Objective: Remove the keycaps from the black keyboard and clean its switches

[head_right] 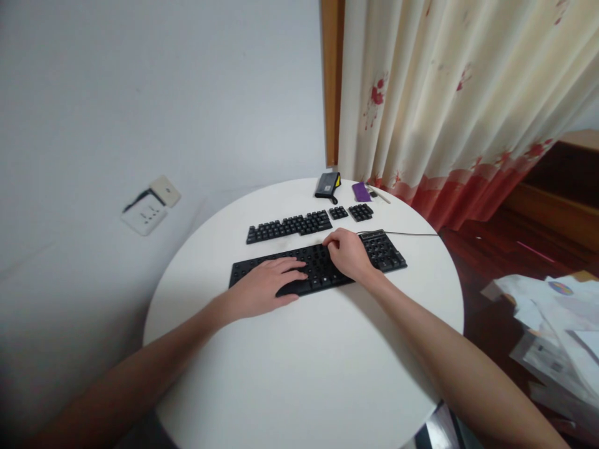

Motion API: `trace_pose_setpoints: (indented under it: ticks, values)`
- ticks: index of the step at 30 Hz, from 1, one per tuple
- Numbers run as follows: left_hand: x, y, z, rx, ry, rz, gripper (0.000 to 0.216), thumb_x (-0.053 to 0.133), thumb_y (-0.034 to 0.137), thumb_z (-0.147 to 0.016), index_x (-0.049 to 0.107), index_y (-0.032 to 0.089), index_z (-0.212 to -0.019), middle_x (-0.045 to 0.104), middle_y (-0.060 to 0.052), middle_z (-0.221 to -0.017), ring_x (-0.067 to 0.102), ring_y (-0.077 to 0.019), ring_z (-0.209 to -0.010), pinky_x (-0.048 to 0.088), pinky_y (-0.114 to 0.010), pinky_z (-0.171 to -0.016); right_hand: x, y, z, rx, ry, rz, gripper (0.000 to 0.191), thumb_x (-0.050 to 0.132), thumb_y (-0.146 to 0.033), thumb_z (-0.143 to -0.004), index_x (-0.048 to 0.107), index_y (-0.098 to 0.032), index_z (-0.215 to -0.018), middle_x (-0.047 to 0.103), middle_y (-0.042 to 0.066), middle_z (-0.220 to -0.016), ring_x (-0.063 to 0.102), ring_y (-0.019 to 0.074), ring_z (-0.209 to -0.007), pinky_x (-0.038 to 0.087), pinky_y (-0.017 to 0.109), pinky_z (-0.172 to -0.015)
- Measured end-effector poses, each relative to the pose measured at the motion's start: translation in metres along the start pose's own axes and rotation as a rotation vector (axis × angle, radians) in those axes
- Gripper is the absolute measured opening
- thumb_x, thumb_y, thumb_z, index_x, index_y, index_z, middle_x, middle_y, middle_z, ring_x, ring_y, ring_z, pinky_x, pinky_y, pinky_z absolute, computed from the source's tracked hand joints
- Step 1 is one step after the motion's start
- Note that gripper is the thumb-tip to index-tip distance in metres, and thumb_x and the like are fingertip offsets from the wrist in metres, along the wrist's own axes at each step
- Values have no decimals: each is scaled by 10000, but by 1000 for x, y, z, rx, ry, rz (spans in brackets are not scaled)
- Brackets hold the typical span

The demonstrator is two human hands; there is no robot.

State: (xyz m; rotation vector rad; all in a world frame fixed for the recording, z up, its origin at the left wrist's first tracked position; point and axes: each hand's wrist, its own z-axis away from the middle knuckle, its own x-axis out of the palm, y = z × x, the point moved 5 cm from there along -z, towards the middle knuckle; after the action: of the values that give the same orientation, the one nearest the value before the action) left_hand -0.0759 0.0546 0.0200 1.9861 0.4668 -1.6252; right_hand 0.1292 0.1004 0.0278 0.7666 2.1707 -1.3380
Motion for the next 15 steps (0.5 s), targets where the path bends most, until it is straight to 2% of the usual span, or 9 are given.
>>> trace_pose_setpoints:
  ticks: [4,8,12,15]
  values:
    - [-10,-2,6,6,-4,32,296,621,412,-890,651,283,-1154,582,-52,-1311,505,-243,-1241,381,-406,-1049,5,1,1,3,-40,32,275,475,-63,-772,728,-165,-810,708,55,-868,625,180,-795,466,297,-793]
    - [-14,-1,2,-14,31,56,280,614,416,-898,656,256,-1124,632,-54,-1223,555,-239,-1166,403,-394,-1013,14,-1,2,-70,-79,93,297,464,-84,-833,723,-156,-958,696,78,-974,613,198,-913,460,321,-882]
    - [-20,-11,-4,-128,192,97,212,534,315,-949,662,212,-1082,686,-54,-1076,626,-208,-990,462,-364,-931,27,-9,-4,-172,-113,180,379,405,-80,-894,673,-142,-1154,657,106,-1144,559,214,-1072,414,343,-991]
    - [-24,-23,-4,-217,307,97,187,507,248,-950,684,195,-978,695,-51,-1006,628,-203,-949,482,-357,-907,39,-14,-15,-194,-156,310,390,404,-126,-927,628,-132,-1246,617,129,-1213,515,242,-1108,404,369,-988]
